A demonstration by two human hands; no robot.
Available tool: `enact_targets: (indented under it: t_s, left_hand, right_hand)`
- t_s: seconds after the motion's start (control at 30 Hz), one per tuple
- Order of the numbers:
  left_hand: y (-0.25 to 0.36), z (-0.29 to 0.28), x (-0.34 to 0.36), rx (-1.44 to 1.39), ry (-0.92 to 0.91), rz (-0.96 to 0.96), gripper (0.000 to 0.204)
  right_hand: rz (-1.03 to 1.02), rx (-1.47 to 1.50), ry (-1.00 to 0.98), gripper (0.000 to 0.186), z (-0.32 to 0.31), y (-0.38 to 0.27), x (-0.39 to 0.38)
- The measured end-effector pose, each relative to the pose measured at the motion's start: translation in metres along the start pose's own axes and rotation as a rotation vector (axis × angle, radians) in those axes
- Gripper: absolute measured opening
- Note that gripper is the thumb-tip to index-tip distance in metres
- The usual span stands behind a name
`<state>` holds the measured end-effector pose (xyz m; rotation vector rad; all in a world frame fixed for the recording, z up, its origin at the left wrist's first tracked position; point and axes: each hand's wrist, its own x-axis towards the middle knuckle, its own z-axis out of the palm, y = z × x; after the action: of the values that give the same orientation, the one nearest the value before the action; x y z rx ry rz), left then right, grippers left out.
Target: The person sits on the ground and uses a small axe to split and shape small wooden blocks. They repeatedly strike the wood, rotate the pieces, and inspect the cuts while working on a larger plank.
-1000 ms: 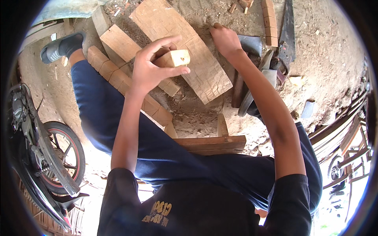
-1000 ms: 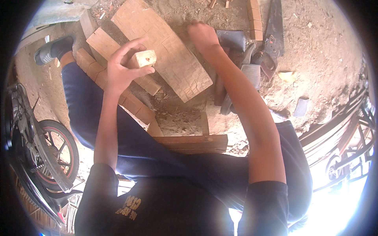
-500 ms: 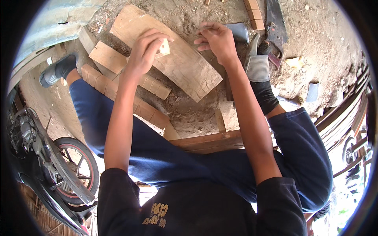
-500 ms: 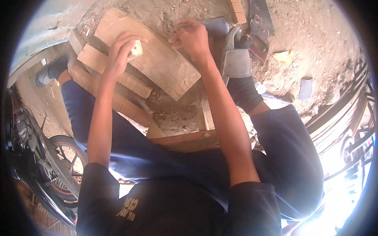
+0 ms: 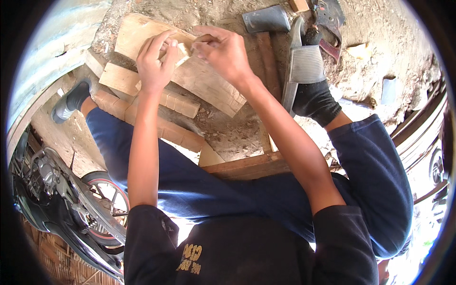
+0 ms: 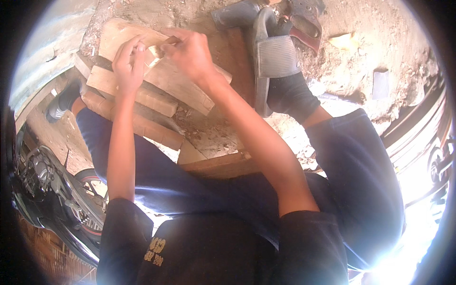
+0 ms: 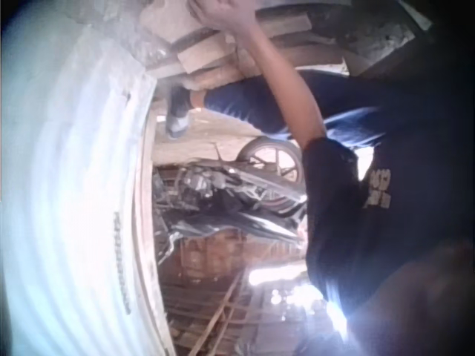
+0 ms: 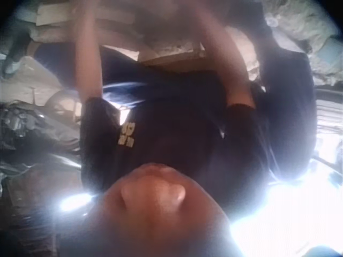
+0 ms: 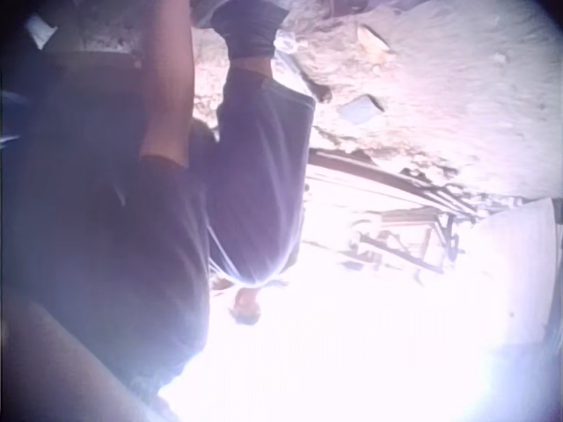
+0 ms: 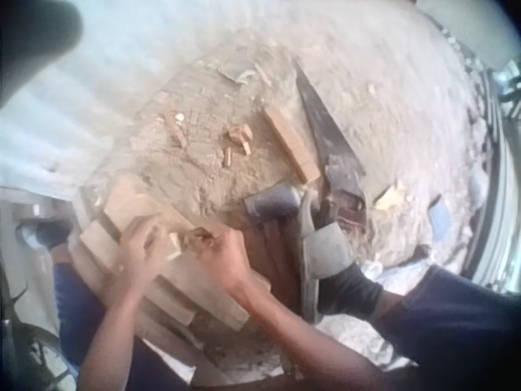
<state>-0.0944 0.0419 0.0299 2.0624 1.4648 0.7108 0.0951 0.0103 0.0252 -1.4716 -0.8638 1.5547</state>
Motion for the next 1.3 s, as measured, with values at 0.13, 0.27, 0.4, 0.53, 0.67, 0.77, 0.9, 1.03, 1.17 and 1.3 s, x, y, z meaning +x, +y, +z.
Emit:
enact_targets:
  t_s: [0.13, 0.27, 0.4, 0.53, 0.67, 0.77, 0.9, 1.03, 1.17, 1.3]
  left_hand:
    - [0.016, -0.006, -0.017, 0.092, -0.077, 0.002, 0.047]
    - [0.010, 0.002, -0.034, 0.241, -0.080, 0.025, 0.054]
    - [0.012, 0.008, -0.029, 0.144, -0.033, -0.005, 0.054]
    - [0.007, 0.008, -0.030, 0.115, -0.010, 0.029, 0.052]
    - [0.008, 0.010, -0.028, 0.086, 0.022, 0.048, 0.049]
    - [0.008, 0.010, -0.027, 0.095, 0.026, 0.060, 0.048]
    - [0.006, 0.011, -0.028, 0.085, 0.036, 0.067, 0.049]
    - [0.009, 0.012, -0.027, 0.183, 0.036, 0.105, 0.047]
    - [0.008, 0.017, -0.028, 0.231, 0.069, 0.129, 0.045]
    - [0.016, 0.020, -0.024, 0.263, 0.046, 0.113, 0.043]
  right_hand:
    - [-0.195, -0.125, 0.061, 0.018, 0.005, 0.006, 0.001]
    - [-0.111, -0.027, 0.010, 0.018, 0.008, 0.006, 0.000]
    - [-0.173, 0.036, 0.039, 0.018, 0.011, 0.014, 0.001]
    - [-0.129, 0.024, 0.026, 0.018, 0.011, 0.011, -0.001]
    - [-0.139, -0.062, 0.013, 0.016, 0.007, 0.004, -0.005]
    - [-0.139, -0.058, 0.007, 0.016, 0.007, 0.005, -0.006]
    - [-0.203, -0.094, 0.025, 0.016, 0.009, 0.009, -0.006]
    - [-0.150, -0.129, 0.022, 0.015, 0.007, 0.008, -0.007]
    - [-0.114, -0.083, -0.016, 0.014, 0.006, 0.006, -0.011]
    - [-0.191, -0.060, -0.006, 0.015, 0.007, 0.010, -0.009]
